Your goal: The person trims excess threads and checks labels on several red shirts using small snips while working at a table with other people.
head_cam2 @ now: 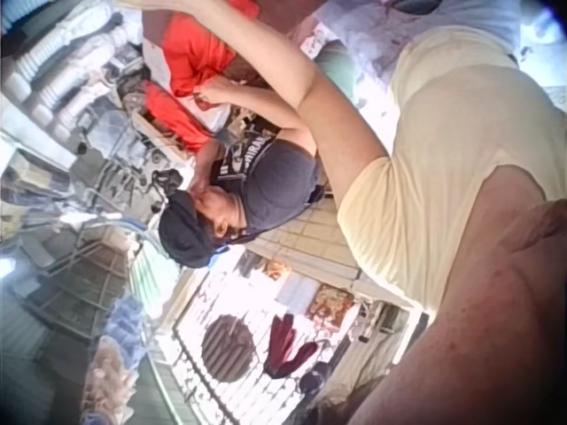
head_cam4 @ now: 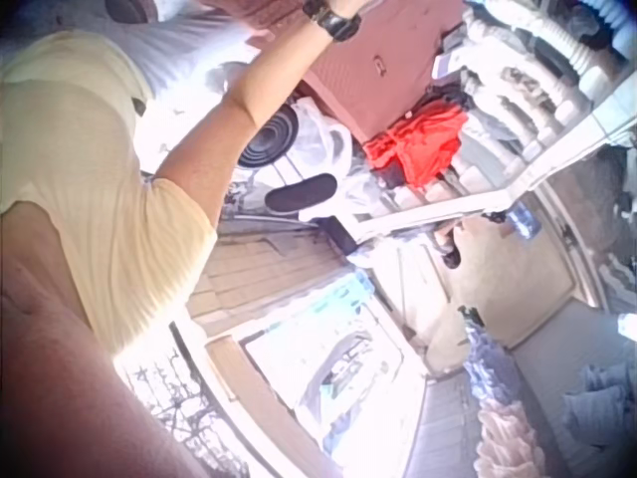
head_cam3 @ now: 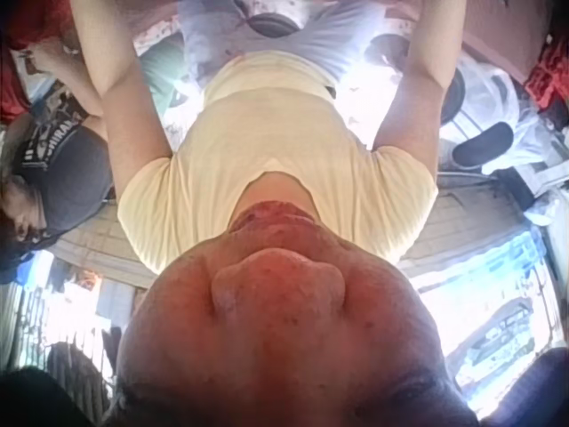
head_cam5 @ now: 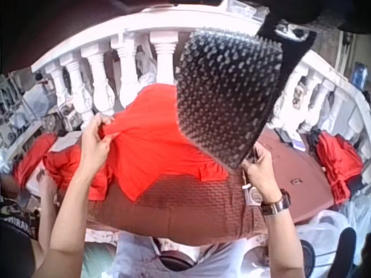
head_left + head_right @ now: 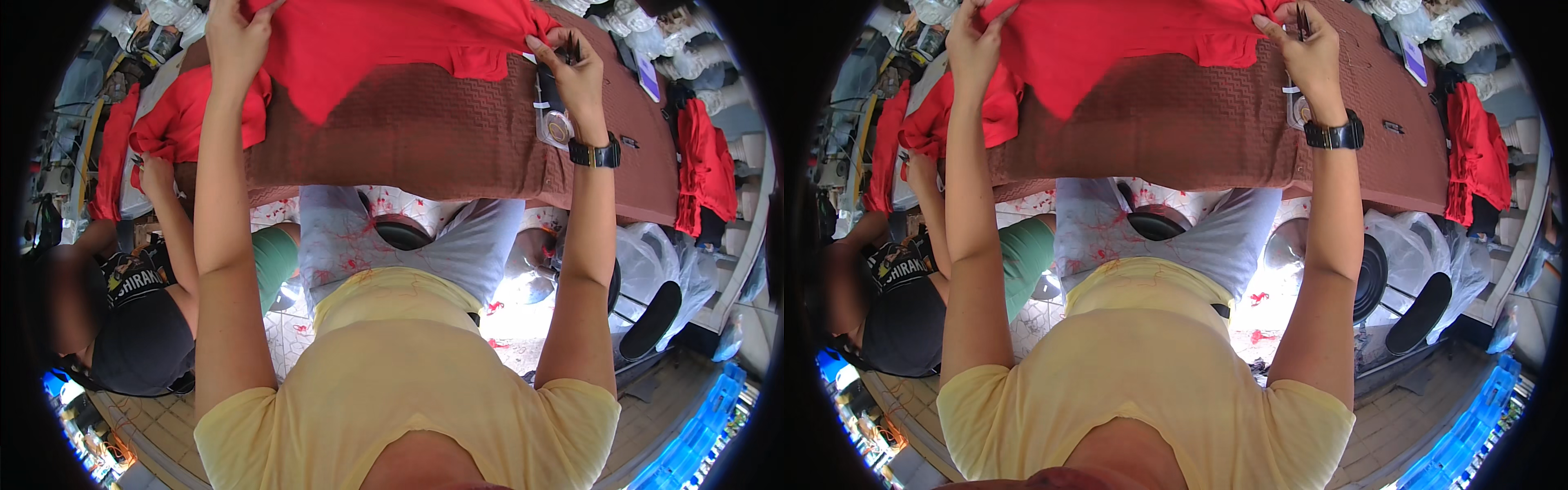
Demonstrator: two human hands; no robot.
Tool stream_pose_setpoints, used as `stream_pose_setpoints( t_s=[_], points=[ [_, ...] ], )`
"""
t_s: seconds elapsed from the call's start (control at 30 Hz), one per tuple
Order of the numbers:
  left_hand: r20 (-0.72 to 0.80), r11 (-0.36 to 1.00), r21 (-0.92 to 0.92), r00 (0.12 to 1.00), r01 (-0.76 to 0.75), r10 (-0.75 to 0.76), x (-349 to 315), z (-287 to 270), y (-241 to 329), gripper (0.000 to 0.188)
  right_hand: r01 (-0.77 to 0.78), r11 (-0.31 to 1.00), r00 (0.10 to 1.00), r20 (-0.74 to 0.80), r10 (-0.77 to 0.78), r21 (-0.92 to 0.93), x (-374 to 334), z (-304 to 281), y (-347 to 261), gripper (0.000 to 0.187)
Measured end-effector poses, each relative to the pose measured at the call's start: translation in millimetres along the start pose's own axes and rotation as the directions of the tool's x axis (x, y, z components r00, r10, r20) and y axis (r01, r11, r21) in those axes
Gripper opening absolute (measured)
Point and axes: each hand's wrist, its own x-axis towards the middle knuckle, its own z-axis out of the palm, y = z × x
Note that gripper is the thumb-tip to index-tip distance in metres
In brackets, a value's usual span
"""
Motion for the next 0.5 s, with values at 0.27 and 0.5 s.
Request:
stream_pose_setpoints(
  t_s=[0.27,0.5],
  points=[
    [0.652,0.939,0.299,0.682,0.171,-0.332,-125,-58,34,0.02,-0.411,0.842,0.843,0.205,0.497,-0.349,-125,-11,17,0.013],
    [0.568,0.949,0.111,0.765,0.296,-0.305,-151,-8,73,0.023,-0.446,0.844,0.865,0.1,0.492,-0.299,-162,7,10,0.018]
  ],
)
